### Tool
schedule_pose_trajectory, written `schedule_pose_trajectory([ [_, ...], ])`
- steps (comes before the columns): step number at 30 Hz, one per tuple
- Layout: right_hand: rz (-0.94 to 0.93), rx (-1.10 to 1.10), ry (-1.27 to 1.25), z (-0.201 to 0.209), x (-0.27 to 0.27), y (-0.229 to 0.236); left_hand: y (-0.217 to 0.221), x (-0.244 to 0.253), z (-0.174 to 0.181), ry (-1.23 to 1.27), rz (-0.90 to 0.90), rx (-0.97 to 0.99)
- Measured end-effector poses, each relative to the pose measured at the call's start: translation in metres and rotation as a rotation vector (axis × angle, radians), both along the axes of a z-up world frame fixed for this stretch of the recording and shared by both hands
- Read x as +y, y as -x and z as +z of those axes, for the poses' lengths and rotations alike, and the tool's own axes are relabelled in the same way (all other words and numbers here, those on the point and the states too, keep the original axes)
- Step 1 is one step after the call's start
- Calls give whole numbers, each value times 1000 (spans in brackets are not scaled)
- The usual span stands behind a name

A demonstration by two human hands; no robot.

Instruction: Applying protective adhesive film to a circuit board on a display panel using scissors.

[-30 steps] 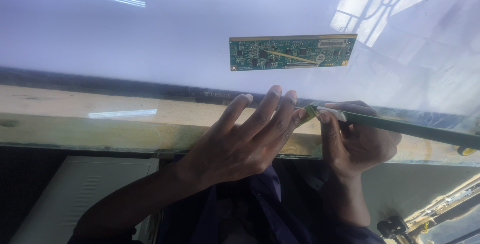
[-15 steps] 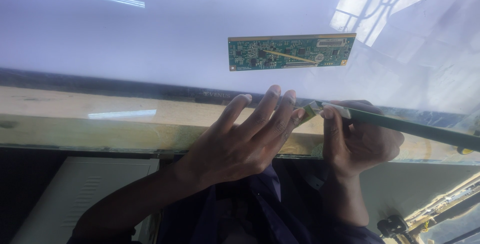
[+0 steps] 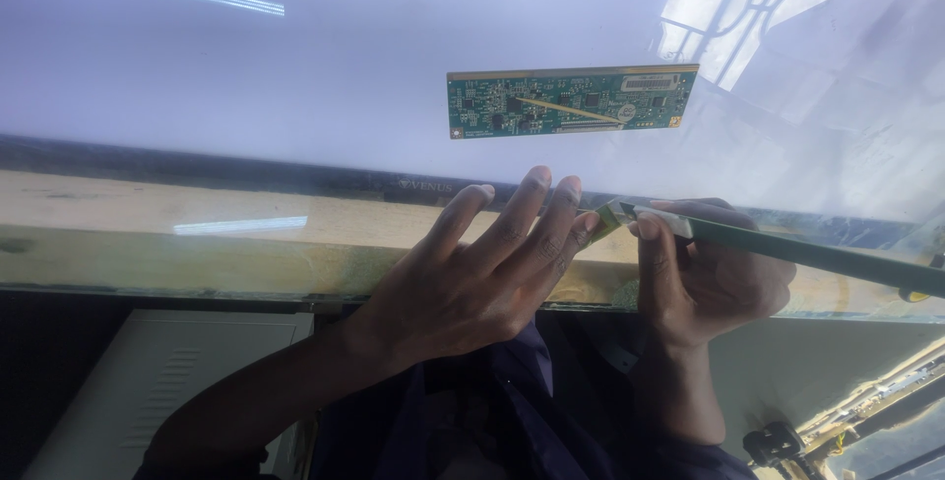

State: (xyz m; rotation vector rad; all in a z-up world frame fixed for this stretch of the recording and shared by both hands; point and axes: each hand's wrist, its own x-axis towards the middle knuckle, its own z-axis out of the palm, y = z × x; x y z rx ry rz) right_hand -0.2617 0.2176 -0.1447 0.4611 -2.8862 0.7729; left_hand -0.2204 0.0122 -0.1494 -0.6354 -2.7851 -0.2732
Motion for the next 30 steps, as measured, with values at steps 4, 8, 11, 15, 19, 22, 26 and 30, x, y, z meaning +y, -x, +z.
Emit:
schedule_pose_trajectory([
  [4,78,-13,37,0,0,0,-1,0,0,5,-24,-28],
  [8,-26,27,-93,0,2,-1,1,0,1,-5,1,1],
  [11,1,-15,2,-1,6,-3,-1,0,-1,21,-15,-9],
  [15,60,15,-6,-5,6,-4,-2,0,0,15,-32,-29],
  [19,22,25,-89,-1,4,-3,0,-1,0,9,-13,-13],
  [22,44,11,-4,-5,4,-3,0,0,0,11,-14,-12],
  [26,60,19,-48,-1,1,0,0,-1,1,2,-20,-18],
  [30,15,19,-1,0,-1,0,1,-1,1,-11,-5,-6],
])
